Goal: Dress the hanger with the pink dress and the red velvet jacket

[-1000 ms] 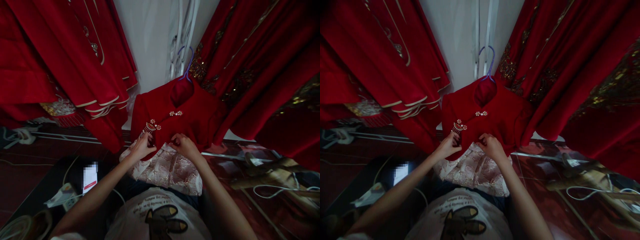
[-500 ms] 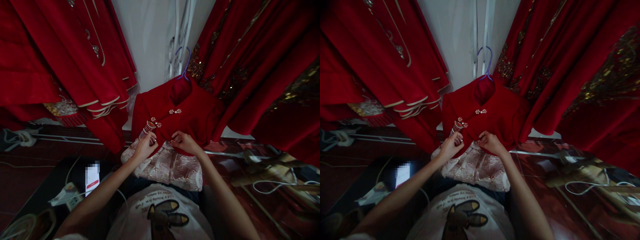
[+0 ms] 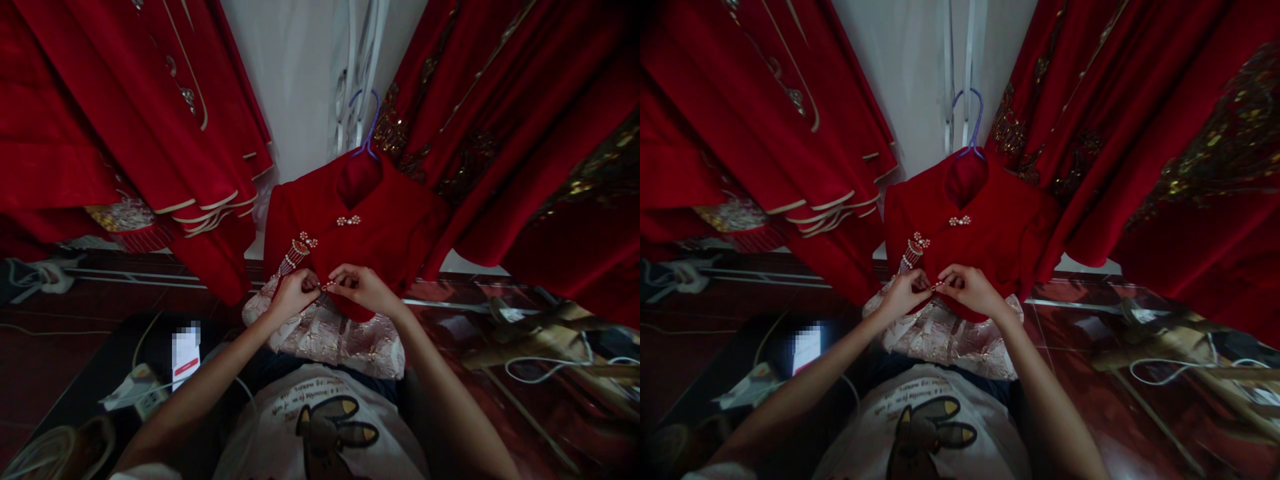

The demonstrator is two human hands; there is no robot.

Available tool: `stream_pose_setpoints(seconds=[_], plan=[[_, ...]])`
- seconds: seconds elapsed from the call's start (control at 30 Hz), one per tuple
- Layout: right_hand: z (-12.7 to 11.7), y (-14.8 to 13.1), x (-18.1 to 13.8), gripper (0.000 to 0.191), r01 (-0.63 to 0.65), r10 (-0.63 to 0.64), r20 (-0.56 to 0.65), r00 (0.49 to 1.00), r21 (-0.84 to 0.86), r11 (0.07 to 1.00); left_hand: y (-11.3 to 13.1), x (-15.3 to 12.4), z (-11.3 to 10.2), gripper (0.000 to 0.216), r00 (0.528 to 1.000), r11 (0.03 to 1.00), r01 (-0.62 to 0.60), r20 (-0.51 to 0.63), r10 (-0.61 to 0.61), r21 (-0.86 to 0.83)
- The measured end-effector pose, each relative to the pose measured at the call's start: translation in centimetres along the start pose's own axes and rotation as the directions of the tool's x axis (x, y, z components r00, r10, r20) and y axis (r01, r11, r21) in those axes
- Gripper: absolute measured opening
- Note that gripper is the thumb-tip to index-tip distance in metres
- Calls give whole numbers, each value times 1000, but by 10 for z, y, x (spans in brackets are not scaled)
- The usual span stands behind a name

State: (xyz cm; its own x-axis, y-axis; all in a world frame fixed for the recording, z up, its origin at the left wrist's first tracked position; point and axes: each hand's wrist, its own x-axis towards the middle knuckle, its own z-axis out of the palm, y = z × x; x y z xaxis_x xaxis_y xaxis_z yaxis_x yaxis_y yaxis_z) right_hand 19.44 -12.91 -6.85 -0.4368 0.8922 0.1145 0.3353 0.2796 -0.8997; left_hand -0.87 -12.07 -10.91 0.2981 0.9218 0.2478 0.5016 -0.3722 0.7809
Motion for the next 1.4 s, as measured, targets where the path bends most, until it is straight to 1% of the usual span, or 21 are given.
stream_pose_setpoints(seconds=[0.1,0.17,0.23,0.33,0.47,0.53,0.6,0.7,0.87,1.0,1.13,1.23,1.27,1.3,1.4], plan=[[13,4,5,19,-36,23,-103,994,-129,991,3,-2,1,8,999,999,28,-46,-26,37],[18,7,7,18,-53,26,-145,989,-188,981,5,-2,2,8,998,999,43,-56,-42,11],[21,10,7,18,-59,21,-175,984,-216,975,4,-2,2,8,997,997,60,-54,-63,-57],[22,14,7,18,-59,13,-194,981,-231,971,-4,1,4,11,992,972,110,-32,-119,-210],[23,18,8,15,-43,-19,-218,976,-276,960,-14,6,7,15,985,897,173,62,-162,-406],[22,20,9,14,-30,-31,-215,976,-276,961,-17,6,9,19,983,865,185,85,-164,-466],[21,21,9,14,-19,-31,-201,979,-246,969,-18,6,11,20,982,851,185,62,-177,-492],[22,20,10,14,-26,-9,-192,981,-175,984,-19,4,14,18,980,865,176,1,-199,-469],[29,22,11,14,-55,22,-270,962,-116,992,-20,3,13,16,973,880,186,-39,-225,-438],[34,26,13,14,-55,17,-292,956,-121,991,-21,2,7,15,975,891,193,-19,-220,-412],[39,30,14,13,-36,-14,-320,947,-148,988,-23,5,4,16,987,918,149,1,-160,-368],[40,35,15,13,-73,6,-345,939,-182,980,-25,8,4,12,993,932,120,41,-113,-342],[39,36,15,13,-97,22,-344,939,-201,975,-25,9,3,11,993,936,118,35,-113,-333],[37,37,15,15,-122,42,-332,942,-223,967,-25,11,2,12,993,940,116,9,-119,-320],[24,32,8,26,-179,100,-260,960,-300,937,-23,15,-6,16,985,959,88,-117,-123,-269]])
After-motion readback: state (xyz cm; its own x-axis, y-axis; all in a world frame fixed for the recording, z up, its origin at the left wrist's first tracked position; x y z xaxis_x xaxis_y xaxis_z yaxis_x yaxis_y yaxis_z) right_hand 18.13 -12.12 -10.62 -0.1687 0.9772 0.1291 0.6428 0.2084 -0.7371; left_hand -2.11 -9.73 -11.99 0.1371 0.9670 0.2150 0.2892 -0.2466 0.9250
